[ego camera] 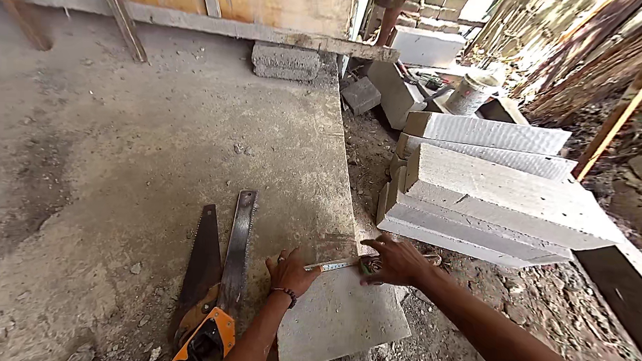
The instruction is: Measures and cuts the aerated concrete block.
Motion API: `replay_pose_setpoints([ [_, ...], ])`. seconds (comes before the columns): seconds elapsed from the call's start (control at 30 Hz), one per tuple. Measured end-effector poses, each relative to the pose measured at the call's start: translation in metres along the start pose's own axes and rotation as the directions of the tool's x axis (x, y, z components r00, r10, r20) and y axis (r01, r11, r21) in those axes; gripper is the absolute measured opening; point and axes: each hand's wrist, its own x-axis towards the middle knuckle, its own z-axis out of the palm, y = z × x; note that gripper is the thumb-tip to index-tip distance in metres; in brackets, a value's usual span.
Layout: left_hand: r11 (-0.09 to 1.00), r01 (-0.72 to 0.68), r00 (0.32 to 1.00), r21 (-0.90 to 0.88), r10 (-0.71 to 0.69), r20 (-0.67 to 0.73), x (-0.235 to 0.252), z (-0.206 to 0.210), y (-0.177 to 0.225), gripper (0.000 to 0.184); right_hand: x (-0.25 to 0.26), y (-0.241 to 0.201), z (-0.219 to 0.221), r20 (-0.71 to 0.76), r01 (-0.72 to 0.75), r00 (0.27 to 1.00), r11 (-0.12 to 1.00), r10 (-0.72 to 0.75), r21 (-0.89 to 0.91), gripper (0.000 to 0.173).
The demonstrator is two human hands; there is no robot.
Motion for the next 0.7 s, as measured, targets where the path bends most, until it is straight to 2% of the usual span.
replay_pose_setpoints([
  [0.07,0.999,-0.046,0.995,-0.016,0.044,-0.084,0.0,0.004,-0.003,0.062,-0.016,0.011,0.016,0.008,-0.026,1.0,0.999,0.025,0.019,0.097],
  [0.13,0.991,-0.125,0.967,-0.037,0.114,-0.228,-0.003,0.012,-0.009,0.058,-0.026,0.014,0.026,-0.021,-0.036,0.999,0.998,0.037,0.049,0.087],
  [0.23,0.941,-0.335,0.868,-0.056,0.285,-0.407,-0.001,0.026,-0.031,0.04,-0.031,0.011,0.029,-0.045,-0.016,0.999,0.999,0.015,-0.028,0.084],
  [0.27,0.919,-0.389,0.846,-0.07,0.326,-0.423,0.001,0.026,-0.039,0.035,-0.032,0.009,0.028,-0.041,-0.022,0.999,0.998,0.02,-0.052,0.084],
  [0.33,0.921,-0.386,0.854,-0.053,0.335,-0.397,-0.002,0.017,-0.051,0.031,-0.033,0.003,0.028,-0.038,-0.028,0.999,0.997,0.025,-0.072,0.079],
  [0.43,0.965,-0.256,0.898,0.059,0.26,-0.355,-0.015,-0.002,-0.059,0.035,-0.032,-0.004,0.031,-0.05,-0.009,0.999,0.997,0.005,-0.083,0.071],
  [0.53,0.967,-0.218,0.938,0.129,0.244,-0.246,-0.027,-0.02,-0.065,0.037,-0.035,-0.004,0.033,-0.079,0.006,0.997,0.997,-0.012,-0.076,0.066],
  [0.63,0.961,-0.262,0.944,0.091,0.275,-0.184,-0.038,-0.03,-0.073,0.031,-0.044,-0.007,0.028,-0.113,0.057,0.991,0.996,-0.065,-0.074,0.061],
  [0.7,0.962,-0.273,0.943,0.019,0.271,-0.191,-0.052,-0.044,-0.073,0.026,-0.052,-0.008,0.016,-0.125,0.1,0.986,0.99,-0.111,-0.096,0.061],
])
